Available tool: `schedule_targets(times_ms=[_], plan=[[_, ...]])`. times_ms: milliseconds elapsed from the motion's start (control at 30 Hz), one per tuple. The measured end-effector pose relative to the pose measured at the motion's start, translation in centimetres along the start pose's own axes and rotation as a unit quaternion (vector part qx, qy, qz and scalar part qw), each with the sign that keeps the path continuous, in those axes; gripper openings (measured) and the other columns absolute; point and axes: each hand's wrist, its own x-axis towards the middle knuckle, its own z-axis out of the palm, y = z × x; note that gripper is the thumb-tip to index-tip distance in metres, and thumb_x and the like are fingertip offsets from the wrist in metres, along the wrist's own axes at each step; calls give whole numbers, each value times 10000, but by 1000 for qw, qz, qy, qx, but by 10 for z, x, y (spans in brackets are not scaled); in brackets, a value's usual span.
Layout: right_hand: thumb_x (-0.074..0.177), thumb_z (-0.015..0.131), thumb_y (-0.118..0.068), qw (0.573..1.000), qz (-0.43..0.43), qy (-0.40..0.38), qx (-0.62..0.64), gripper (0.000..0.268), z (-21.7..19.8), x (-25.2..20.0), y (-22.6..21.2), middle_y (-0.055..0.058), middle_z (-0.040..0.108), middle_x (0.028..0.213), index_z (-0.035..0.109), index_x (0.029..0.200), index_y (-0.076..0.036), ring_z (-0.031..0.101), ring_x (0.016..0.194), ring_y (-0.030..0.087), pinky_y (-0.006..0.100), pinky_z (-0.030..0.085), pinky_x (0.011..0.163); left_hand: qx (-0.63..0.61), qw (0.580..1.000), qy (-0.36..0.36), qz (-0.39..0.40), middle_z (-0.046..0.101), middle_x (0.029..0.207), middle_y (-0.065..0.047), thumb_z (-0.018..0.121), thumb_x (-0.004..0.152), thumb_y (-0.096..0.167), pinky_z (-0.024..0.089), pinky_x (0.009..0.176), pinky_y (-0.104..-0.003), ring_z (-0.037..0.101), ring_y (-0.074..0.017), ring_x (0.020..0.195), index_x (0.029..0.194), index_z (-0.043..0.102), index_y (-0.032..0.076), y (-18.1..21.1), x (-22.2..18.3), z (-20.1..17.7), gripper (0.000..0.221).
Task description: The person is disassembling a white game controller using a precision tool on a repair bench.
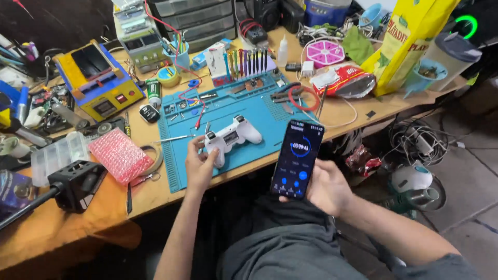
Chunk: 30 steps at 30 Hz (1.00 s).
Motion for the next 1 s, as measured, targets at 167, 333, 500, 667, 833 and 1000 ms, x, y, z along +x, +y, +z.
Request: schedule_targets(times_ms=[167, 333, 500, 667, 833, 1000], plan=[[943, 519, -594, 993, 86, 71, 47, 725, -64, -22, 71, 247, 736, 1426, 672, 1485, -137, 712, 1281, 552, 843, 553, 1028, 1, 1000, -9, 13, 673, 1271, -203, 806, 1038, 95, 622, 681, -325, 717, -202, 832, 1531, 536, 23, -9, 0, -2, 566], [1010, 473, -633, 975, 143, 142, 93, 738, -121, -19, 126, 233, 705, 1489, 650, 1516, -127, 673, 1364, 520, 808, 517, 1111, -6, 999, -23, 33, 638, 1271, -196, 787, 1066, 75, 613, 666, -303, 692, -185, 834, 1548, 492, 10, -15, -1, -2, 568], [1039, 473, -780, 963, 130, 213, 102, 887, -100, -28, 123, 287, 719, 1456, 685, 1464, -30, 684, 1363, 514, 751, 505, 1157, -12, 999, -29, 42, 631, 1273, -163, 770, 1089, 52, 622, 668, -298, 692, -175, 844, 1561, 484, 56, -14, -3, -2, 552], [1037, 564, -419, 969, 121, 201, 72, 520, -98, -29, 125, 244, 765, 1358, 736, 1381, -69, 734, 1290, 488, 747, 546, 1118, -25, 997, -41, 59, 618, 1283, -172, 751, 1122, 53, 633, 671, -309, 701, -201, 867, 1564, 478, 79, -21, 0, -4, 521], [853, 550, 40, 990, 95, 103, -1, 691, -120, -33, 131, 251, 732, 1400, 600, 1537, -45, 724, 1289, 450, 721, 558, 1080, -19, 996, -38, 73, 634, 1284, -169, 758, 1144, 74, 644, 673, -307, 716, -205, 878, 1560, 489, 94, -12, -4, -2, 496], [881, 731, -74, 985, 104, 65, -118, 765, -109, -35, 122, 173, 720, 1475, 522, 1616, -76, 704, 1314, 351, 513, 575, 1073, 37, 997, -31, 63, 663, 1294, -124, 742, 1109, 271, 617, 688, -275, 688, -171, 844, 1484, 505, 137, 9, -9, 4, 464]])
